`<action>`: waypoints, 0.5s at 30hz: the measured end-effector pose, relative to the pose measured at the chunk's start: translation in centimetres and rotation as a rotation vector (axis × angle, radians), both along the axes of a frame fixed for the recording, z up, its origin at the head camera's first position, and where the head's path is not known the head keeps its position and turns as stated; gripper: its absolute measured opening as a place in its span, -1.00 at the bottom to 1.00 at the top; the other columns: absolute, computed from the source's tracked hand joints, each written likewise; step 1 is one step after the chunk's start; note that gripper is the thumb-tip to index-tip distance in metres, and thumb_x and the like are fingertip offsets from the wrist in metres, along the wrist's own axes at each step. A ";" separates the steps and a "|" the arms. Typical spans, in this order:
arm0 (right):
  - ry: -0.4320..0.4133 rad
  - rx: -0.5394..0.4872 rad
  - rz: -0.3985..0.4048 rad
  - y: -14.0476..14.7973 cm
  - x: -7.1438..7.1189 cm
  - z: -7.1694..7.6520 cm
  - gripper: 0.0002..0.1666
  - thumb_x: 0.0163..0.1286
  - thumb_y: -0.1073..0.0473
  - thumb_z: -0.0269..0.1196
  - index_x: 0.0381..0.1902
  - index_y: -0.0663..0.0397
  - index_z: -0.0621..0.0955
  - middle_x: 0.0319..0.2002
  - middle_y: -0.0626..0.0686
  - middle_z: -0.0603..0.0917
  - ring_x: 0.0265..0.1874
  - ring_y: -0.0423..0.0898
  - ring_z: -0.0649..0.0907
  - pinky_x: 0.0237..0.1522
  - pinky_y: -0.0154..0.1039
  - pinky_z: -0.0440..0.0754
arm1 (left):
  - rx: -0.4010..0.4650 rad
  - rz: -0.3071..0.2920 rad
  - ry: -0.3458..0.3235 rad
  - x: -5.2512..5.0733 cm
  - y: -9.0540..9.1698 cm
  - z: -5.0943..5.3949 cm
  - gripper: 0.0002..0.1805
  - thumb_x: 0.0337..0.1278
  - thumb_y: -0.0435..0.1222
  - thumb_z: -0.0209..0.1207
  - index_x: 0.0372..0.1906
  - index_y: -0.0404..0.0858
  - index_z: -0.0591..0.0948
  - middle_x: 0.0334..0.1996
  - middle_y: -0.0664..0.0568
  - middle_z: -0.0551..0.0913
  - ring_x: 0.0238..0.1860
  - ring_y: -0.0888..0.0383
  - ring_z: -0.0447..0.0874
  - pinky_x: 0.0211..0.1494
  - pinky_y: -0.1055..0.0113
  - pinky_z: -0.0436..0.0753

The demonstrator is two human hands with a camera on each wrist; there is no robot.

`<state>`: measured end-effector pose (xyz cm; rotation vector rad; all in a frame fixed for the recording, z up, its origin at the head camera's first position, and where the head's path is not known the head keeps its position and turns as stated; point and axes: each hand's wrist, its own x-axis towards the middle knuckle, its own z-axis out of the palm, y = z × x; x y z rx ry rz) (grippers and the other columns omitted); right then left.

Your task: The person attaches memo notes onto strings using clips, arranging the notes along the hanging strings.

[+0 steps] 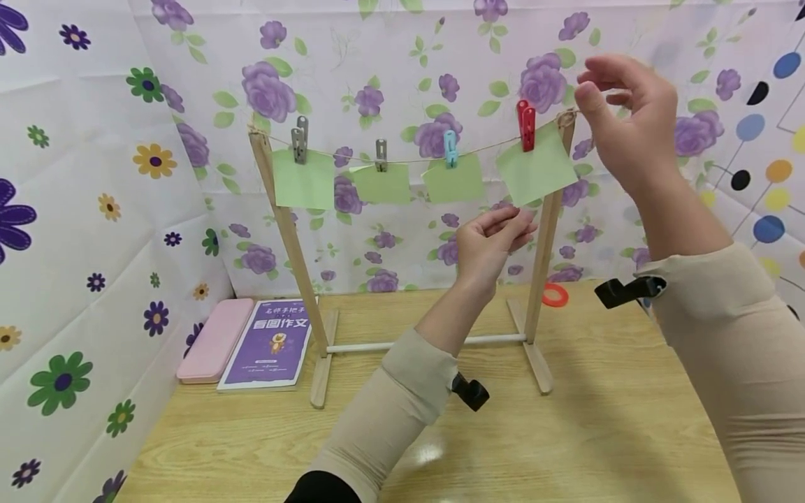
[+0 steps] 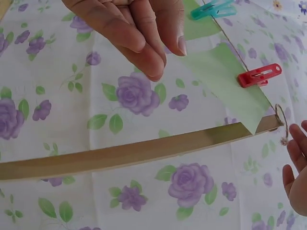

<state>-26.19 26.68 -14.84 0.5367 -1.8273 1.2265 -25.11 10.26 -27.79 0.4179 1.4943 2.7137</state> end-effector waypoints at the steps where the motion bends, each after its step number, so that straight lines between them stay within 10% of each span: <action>1: 0.018 -0.037 0.000 -0.1 0.1 -0.3 -0.57 0.39 -0.06 0.38 0.10 0.03 0.70 -0.10 -0.17 0.72 0.01 -0.20 0.59 0.10 -0.34 0.45 | -0.029 0.000 0.008 0.1 -0.3 -0.2 -0.79 0.22 -0.46 0.35 -0.06 -0.41 0.71 -0.29 -0.13 0.78 -0.27 0.09 0.82 -0.10 0.29 0.81; 10: 0.225 -0.187 -0.075 -1.3 3.0 -5.1 -0.45 0.28 -0.21 0.41 -0.04 0.12 0.73 -0.24 -0.24 0.73 -0.17 -0.24 0.62 -0.11 -0.43 0.50 | -0.520 0.101 0.208 1.3 -5.9 -3.7 -0.67 0.26 -0.18 0.38 0.05 -0.23 0.72 -0.15 0.10 0.75 -0.14 0.19 0.78 -0.08 0.36 0.80; 15: 0.231 -0.133 -0.152 -2.1 4.6 -9.4 -0.56 0.27 0.11 0.31 -0.09 0.43 0.68 -0.29 -0.14 0.74 -0.23 -0.35 0.61 -0.10 -0.45 0.51 | -0.765 0.204 0.326 2.0 -10.1 -6.6 -0.63 0.29 -0.13 0.36 0.08 -0.24 0.70 -0.07 0.03 0.76 -0.05 0.16 0.76 -0.03 0.43 0.76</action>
